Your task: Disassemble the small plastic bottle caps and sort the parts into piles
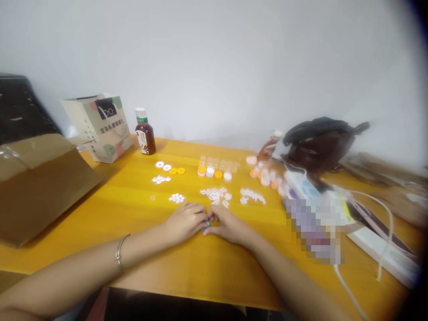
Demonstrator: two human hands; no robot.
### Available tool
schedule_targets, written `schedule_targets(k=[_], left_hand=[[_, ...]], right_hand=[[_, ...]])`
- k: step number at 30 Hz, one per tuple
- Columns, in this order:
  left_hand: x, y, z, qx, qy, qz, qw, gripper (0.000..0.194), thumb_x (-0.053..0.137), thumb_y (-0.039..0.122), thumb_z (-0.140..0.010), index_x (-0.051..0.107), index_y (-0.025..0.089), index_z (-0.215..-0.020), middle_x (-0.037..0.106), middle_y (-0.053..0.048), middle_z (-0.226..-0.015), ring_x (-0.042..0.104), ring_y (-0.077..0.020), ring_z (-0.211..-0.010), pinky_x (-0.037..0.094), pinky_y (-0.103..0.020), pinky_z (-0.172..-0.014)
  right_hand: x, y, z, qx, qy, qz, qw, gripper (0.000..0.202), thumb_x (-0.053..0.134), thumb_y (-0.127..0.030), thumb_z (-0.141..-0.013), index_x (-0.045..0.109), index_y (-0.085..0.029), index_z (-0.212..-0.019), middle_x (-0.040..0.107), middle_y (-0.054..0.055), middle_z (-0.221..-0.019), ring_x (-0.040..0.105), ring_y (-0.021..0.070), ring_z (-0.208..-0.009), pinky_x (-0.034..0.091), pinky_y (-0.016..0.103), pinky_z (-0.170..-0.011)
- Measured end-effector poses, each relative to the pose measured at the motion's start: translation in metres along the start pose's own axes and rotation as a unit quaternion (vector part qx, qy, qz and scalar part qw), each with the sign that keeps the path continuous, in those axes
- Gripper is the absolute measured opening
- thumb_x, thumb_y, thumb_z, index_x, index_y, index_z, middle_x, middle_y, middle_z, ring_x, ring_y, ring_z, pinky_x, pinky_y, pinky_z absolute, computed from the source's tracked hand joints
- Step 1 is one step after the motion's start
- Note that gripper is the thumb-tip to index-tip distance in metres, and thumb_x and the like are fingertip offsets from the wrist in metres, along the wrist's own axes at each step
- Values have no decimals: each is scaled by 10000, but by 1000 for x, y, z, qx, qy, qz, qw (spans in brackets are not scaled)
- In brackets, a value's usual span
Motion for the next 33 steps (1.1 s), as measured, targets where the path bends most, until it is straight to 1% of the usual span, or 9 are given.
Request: schedule_targets(k=[5, 12, 18, 20, 23, 26, 28, 31, 33], left_hand=[[-2, 14, 2, 42, 25, -90, 995, 178, 483, 273, -883, 610, 173, -809, 585, -20, -809, 504, -157, -745, 307, -309, -672], [-4, 25, 5, 84, 64, -154, 982, 180, 443, 202, -898, 584, 147, -801, 594, -38, -808, 490, -162, -729, 275, -325, -686], [-9, 31, 5, 91, 104, -184, 973, 178, 422, 165, -902, 591, 131, -860, 608, -47, -792, 487, -159, -705, 273, -330, -674], [-11, 31, 4, 87, 107, -179, 974, 183, 430, 178, -901, 592, 137, -828, 612, -40, -783, 489, -154, -697, 272, -329, -673], [-11, 26, 3, 75, 104, -155, 980, 214, 434, 227, -905, 593, 152, -783, 611, -29, -753, 497, -146, -688, 271, -324, -673], [-10, 22, 2, 64, 95, -112, 987, 217, 443, 266, -896, 597, 164, -782, 611, -18, -740, 510, -142, -696, 280, -318, -684], [-11, 21, 2, 70, 89, -80, 990, 209, 447, 259, -885, 596, 169, -770, 617, -13, -747, 518, -135, -704, 290, -313, -698], [-19, 15, 3, 90, 82, -50, 991, 185, 443, 248, -879, 595, 179, -798, 630, -13, -782, 533, -128, -734, 304, -304, -728], [-29, 2, 5, 96, 77, -48, 991, 171, 441, 258, -882, 591, 185, -846, 638, -17, -811, 540, -127, -762, 308, -299, -757]], right_hand=[[1, 0, 0, 5, -6, 7, 1000, 311, 753, -334, -618, 511, -193, -753, 529, -13, -749, 491, 152, -713, 403, 269, -644], [-1, -1, 0, 13, 0, 5, 1000, 277, 735, -287, -626, 496, -187, -723, 509, -22, -722, 467, 136, -678, 390, 254, -610], [-5, -8, 2, 8, 16, 18, 1000, 190, 645, -120, -639, 480, -186, -704, 483, -28, -698, 437, 121, -648, 376, 244, -599], [-5, -9, 2, 3, 17, 22, 1000, 188, 638, -106, -637, 481, -184, -703, 485, -24, -705, 438, 122, -654, 376, 245, -604], [-3, -9, 1, 1, 10, 18, 1000, 203, 670, -152, -638, 483, -187, -707, 492, -20, -711, 445, 128, -660, 380, 248, -603], [-1, -6, 1, 3, 2, 11, 1000, 194, 671, -189, -661, 485, -186, -717, 499, -18, -710, 452, 129, -657, 384, 250, -598], [0, -6, 1, -1, 0, 6, 1000, 167, 652, -177, -677, 494, -186, -731, 509, -16, -719, 460, 130, -664, 390, 252, -606], [-1, -4, 2, -3, -1, -5, 1000, 169, 666, -209, -682, 520, -189, -765, 528, -11, -745, 479, 138, -693, 404, 259, -628], [-1, -2, 2, 3, 0, -10, 1000, 215, 697, -264, -669, 538, -189, -792, 544, -3, -774, 494, 147, -723, 413, 268, -650]])
Point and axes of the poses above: each hand's wrist, its own z-axis away from the middle knuckle, its own x-axis out of the palm, y = z × x, the point moved 10 cm from there along -z, towards the middle knuckle
